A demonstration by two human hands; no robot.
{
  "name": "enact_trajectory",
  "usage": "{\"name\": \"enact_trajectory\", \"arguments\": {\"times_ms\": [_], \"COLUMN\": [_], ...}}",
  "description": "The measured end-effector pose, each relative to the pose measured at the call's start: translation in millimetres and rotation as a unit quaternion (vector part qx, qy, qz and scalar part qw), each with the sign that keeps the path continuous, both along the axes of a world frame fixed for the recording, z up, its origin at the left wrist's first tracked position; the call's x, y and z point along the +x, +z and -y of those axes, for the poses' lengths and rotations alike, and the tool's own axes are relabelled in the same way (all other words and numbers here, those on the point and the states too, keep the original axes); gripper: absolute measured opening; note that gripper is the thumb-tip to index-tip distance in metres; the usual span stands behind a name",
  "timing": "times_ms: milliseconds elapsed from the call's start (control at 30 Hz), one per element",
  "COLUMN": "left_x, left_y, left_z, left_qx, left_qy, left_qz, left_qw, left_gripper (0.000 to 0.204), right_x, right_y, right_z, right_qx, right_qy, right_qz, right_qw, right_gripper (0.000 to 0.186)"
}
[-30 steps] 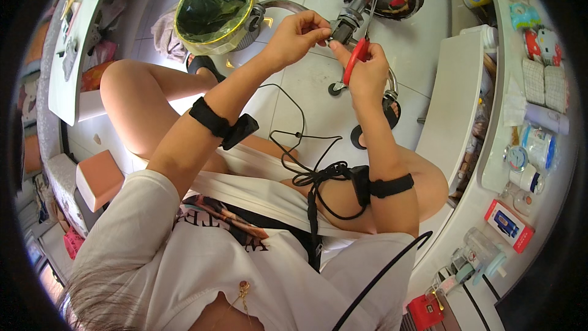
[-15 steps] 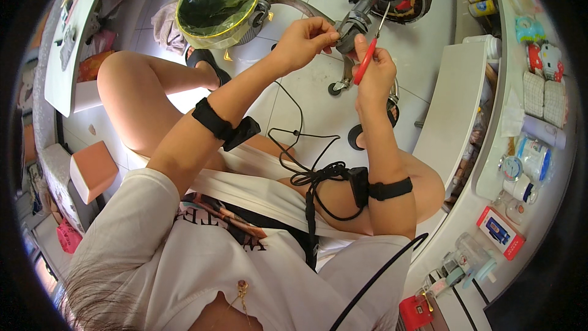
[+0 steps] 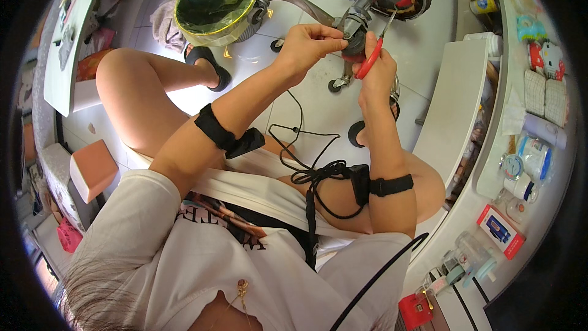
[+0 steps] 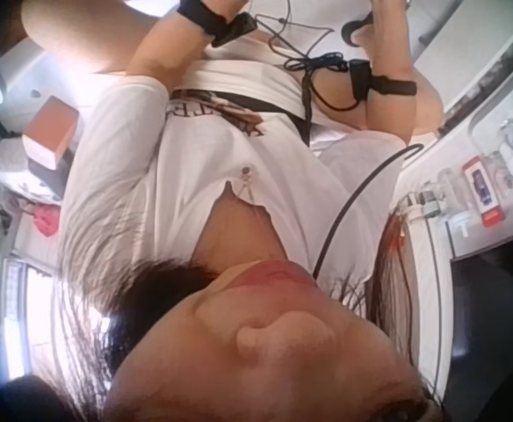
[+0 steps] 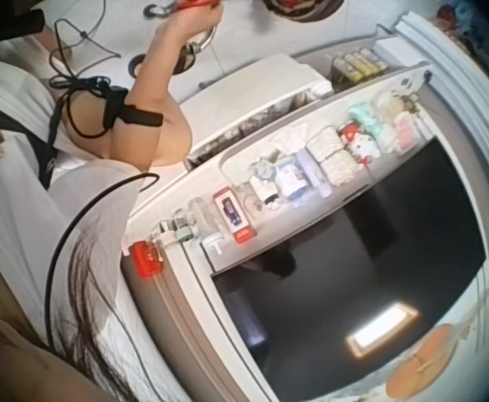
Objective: The person uses shears to cut through a black plastic or rubber sleeve on the base of an office chair and pulls away the cut pieces.
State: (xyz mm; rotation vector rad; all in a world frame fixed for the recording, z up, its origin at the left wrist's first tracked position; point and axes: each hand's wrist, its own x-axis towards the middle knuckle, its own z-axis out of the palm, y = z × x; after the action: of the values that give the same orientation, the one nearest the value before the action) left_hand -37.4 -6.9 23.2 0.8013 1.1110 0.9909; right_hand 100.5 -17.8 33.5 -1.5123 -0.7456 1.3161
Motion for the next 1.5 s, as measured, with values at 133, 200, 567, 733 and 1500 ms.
{"name": "enact_trajectory", "arguments": {"times_ms": [133,200,567,733,1500], "left_x": [5,5,8,10,8], "left_y": [2,2,-2,-5,-5], "left_z": [-2,-4,-3,-3,-1], "left_qx": [-0.028,-0.025,-0.024,-0.021,-0.091], "left_qy": [0.016,0.011,0.033,0.041,0.040], "left_qz": [0.002,-0.014,0.004,0.006,0.022], "left_qw": [0.999,1.000,0.999,0.999,0.995], "left_gripper": [0.020,0.019,0.014,0.013,0.025], "right_x": [-1,-1,-2,-3,-3], "right_y": [-4,-4,-4,-2,1], "right_z": [0,-1,-1,-2,2], "right_qx": [0.014,0.022,0.023,0.031,0.015], "right_qy": [-0.006,-0.010,-0.014,-0.013,0.007], "right_qz": [0.018,0.026,0.027,0.027,0.040], "right_qw": [1.000,0.999,0.999,0.999,0.999], "right_gripper": [0.037,0.036,0.035,0.035,0.037]}}
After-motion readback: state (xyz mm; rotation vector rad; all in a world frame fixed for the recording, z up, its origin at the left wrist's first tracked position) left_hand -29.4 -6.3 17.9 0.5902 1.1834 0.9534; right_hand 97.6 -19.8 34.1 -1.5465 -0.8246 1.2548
